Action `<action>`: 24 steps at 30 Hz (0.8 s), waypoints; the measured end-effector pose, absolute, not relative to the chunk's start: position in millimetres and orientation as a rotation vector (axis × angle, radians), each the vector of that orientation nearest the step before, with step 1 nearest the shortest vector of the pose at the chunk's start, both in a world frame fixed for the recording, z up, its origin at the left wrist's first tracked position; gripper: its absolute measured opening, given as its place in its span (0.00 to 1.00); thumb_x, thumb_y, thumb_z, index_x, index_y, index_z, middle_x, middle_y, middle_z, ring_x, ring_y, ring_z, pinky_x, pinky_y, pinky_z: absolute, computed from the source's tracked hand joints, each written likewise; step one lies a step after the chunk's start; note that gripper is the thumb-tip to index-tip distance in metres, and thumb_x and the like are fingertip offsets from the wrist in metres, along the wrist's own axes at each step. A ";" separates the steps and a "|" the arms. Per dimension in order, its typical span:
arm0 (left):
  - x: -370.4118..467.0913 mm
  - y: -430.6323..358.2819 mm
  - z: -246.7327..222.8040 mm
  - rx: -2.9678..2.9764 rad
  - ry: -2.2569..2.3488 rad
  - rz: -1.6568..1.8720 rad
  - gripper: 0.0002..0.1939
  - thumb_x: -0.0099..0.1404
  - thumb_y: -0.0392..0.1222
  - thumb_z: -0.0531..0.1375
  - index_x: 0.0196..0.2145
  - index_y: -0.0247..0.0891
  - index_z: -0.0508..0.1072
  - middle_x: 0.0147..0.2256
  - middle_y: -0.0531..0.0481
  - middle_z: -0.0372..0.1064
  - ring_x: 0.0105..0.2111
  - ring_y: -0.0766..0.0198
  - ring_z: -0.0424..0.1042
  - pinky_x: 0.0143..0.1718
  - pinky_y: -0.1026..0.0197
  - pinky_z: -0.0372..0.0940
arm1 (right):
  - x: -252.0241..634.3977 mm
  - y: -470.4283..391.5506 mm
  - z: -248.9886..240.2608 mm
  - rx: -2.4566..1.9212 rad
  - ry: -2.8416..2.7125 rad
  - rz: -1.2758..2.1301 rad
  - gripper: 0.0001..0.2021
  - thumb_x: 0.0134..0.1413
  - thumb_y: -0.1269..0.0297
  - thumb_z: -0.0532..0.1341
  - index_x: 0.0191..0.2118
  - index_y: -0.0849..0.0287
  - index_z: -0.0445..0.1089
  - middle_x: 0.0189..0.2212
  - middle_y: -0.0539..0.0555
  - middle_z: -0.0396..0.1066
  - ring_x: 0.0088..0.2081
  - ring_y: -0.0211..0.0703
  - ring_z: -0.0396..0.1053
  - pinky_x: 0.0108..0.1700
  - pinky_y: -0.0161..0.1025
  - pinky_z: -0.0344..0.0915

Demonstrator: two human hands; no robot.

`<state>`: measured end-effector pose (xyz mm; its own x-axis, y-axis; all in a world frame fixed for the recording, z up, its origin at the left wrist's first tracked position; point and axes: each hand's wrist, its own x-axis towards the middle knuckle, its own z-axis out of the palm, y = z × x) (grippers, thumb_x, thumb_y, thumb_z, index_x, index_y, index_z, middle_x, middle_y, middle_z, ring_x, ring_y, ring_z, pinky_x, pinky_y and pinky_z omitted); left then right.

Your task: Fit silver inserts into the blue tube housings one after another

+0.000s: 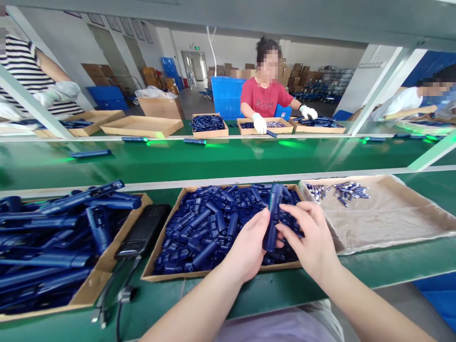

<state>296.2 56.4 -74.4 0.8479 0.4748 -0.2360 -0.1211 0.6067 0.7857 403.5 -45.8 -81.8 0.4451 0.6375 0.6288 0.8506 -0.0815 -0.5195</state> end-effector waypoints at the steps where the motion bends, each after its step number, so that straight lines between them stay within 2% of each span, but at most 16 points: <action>1: 295.7 56.3 -73.8 0.899 0.456 0.360 0.20 0.62 0.56 0.63 0.40 0.34 0.72 0.29 0.50 0.65 0.26 0.67 0.64 0.25 0.67 0.62 | 403.3 -46.1 -83.8 -1.821 -1.226 -0.251 0.18 0.57 0.63 0.63 0.52 0.56 0.66 0.40 0.56 0.61 0.38 0.42 0.65 0.39 0.41 0.70; 4: 294.0 57.5 -71.4 0.958 0.439 0.339 0.21 0.61 0.54 0.64 0.44 0.35 0.71 0.28 0.53 0.61 0.23 0.70 0.60 0.21 0.69 0.57 | 408.1 -47.9 -85.2 -1.758 -1.084 0.018 0.21 0.55 0.61 0.63 0.54 0.57 0.61 0.37 0.53 0.60 0.32 0.37 0.63 0.30 0.36 0.67; 7: 293.1 58.4 -70.0 0.912 0.392 0.284 0.20 0.62 0.52 0.64 0.45 0.35 0.70 0.30 0.52 0.62 0.23 0.72 0.59 0.21 0.69 0.55 | 419.6 -49.0 -76.7 -1.630 -0.964 0.258 0.19 0.58 0.54 0.60 0.50 0.59 0.63 0.33 0.52 0.62 0.28 0.35 0.63 0.27 0.33 0.65; 9: 293.1 57.4 -69.7 0.913 0.347 0.250 0.19 0.63 0.50 0.63 0.45 0.33 0.71 0.30 0.51 0.62 0.22 0.72 0.60 0.21 0.70 0.55 | 427.5 -46.4 -66.0 -1.605 -0.903 0.437 0.22 0.59 0.48 0.58 0.51 0.60 0.64 0.29 0.50 0.62 0.24 0.33 0.60 0.23 0.31 0.60; 12: 289.9 54.3 -67.9 0.981 0.319 0.204 0.18 0.63 0.52 0.62 0.39 0.32 0.71 0.29 0.49 0.65 0.23 0.70 0.63 0.24 0.68 0.60 | 442.2 -34.9 -48.3 -1.571 -0.935 0.788 0.27 0.56 0.43 0.61 0.52 0.61 0.65 0.25 0.48 0.62 0.21 0.31 0.57 0.19 0.28 0.54; 14: 281.5 55.2 -64.4 1.054 0.323 0.168 0.21 0.61 0.54 0.64 0.40 0.32 0.71 0.34 0.44 0.68 0.28 0.65 0.69 0.30 0.63 0.66 | 460.0 -23.1 -41.0 -1.552 -0.946 0.932 0.27 0.50 0.45 0.66 0.47 0.62 0.68 0.25 0.50 0.65 0.23 0.32 0.61 0.20 0.28 0.58; 17: 254.9 70.1 -55.8 1.252 0.423 0.372 0.29 0.59 0.52 0.66 0.54 0.35 0.68 0.47 0.38 0.68 0.39 0.59 0.71 0.39 0.60 0.68 | 501.4 1.0 -44.7 -1.560 -0.825 0.835 0.24 0.42 0.46 0.70 0.37 0.62 0.71 0.30 0.55 0.70 0.28 0.37 0.69 0.30 0.33 0.70; 19: 227.2 90.9 -49.3 1.493 0.605 0.622 0.30 0.61 0.48 0.65 0.59 0.37 0.65 0.48 0.40 0.68 0.38 0.61 0.71 0.38 0.62 0.66 | 531.6 21.5 -56.3 -1.562 -0.807 0.752 0.22 0.39 0.46 0.71 0.29 0.60 0.69 0.31 0.57 0.71 0.33 0.42 0.72 0.38 0.37 0.73; 22: 174.7 131.3 -41.5 2.015 1.065 0.800 0.17 0.67 0.46 0.57 0.51 0.38 0.72 0.39 0.45 0.72 0.36 0.60 0.72 0.39 0.63 0.65 | 568.2 51.2 -76.8 -1.660 -0.864 0.671 0.18 0.40 0.50 0.70 0.20 0.59 0.67 0.27 0.62 0.70 0.34 0.50 0.74 0.37 0.41 0.72; 24: 139.4 156.9 -38.8 2.164 1.365 0.828 0.12 0.67 0.44 0.56 0.42 0.37 0.76 0.37 0.43 0.71 0.40 0.55 0.71 0.44 0.58 0.63 | 585.6 64.6 -86.3 -1.764 -0.907 0.512 0.20 0.40 0.54 0.71 0.14 0.57 0.61 0.25 0.63 0.69 0.31 0.52 0.74 0.31 0.44 0.69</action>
<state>139.4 156.9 -38.8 0.3302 0.9105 0.2489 0.6413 -0.4099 0.6486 585.6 64.6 -86.3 0.6230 0.7782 0.0789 0.3346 -0.1739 -0.9262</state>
